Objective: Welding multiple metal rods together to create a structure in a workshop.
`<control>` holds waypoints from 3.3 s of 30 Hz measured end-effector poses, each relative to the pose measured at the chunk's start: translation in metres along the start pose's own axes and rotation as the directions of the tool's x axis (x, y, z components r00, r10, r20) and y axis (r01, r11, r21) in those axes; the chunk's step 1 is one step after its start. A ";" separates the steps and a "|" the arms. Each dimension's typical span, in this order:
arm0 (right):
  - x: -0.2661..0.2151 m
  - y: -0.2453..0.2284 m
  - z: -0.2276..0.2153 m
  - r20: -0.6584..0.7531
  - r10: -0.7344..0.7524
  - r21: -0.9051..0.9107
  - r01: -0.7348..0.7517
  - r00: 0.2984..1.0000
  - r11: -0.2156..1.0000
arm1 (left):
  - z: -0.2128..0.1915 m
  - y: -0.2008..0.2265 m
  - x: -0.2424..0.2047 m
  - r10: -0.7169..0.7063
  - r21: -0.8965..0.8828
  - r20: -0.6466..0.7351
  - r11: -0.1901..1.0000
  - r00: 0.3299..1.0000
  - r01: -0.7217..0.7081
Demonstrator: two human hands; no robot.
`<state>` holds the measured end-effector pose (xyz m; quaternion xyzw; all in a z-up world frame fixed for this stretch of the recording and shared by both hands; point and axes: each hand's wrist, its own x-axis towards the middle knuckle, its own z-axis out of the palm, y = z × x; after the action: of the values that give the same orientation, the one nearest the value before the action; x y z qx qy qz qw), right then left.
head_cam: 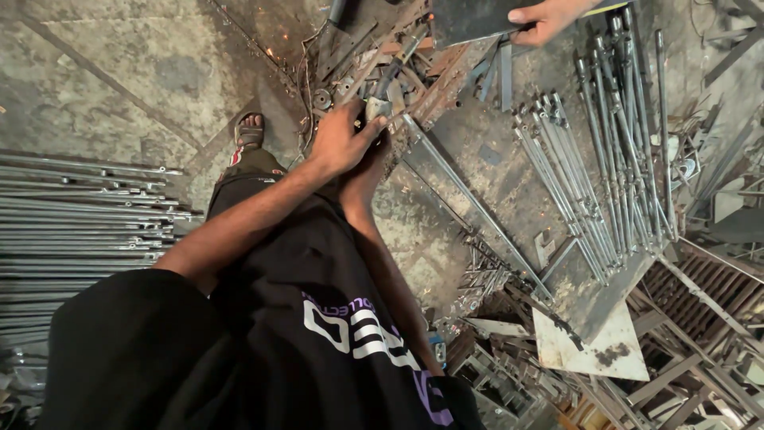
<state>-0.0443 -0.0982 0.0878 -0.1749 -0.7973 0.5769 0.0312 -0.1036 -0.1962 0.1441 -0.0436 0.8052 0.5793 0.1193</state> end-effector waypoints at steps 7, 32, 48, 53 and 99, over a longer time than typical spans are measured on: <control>-0.002 -0.005 0.000 0.014 0.034 0.191 -0.036 0.999 0.981 | 0.001 -0.001 0.002 -0.017 0.032 -0.001 0.999 1.000 0.017; 0.007 0.022 -0.005 -0.050 -0.035 0.029 0.037 0.998 0.999 | 0.005 0.009 0.005 0.010 -0.038 -0.022 0.999 1.000 -0.011; -0.004 -0.010 -0.005 -0.044 -0.028 0.119 0.033 0.999 0.992 | -0.005 0.021 0.001 0.028 -0.189 -0.015 0.982 1.000 -0.030; -0.004 -0.045 -0.005 -0.026 -0.092 -0.463 0.069 0.995 0.884 | 0.002 0.013 0.004 0.060 -0.083 -0.018 0.995 0.998 -0.061; -0.063 0.009 -0.098 0.323 -0.063 0.220 -0.011 0.944 0.975 | -0.026 -0.008 -0.020 0.002 -0.007 0.747 1.000 0.664 0.005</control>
<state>0.0418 -0.0271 0.1219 -0.0613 -0.7253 0.6816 -0.0752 -0.0866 -0.2248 0.1497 0.1962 0.6831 0.5496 0.4391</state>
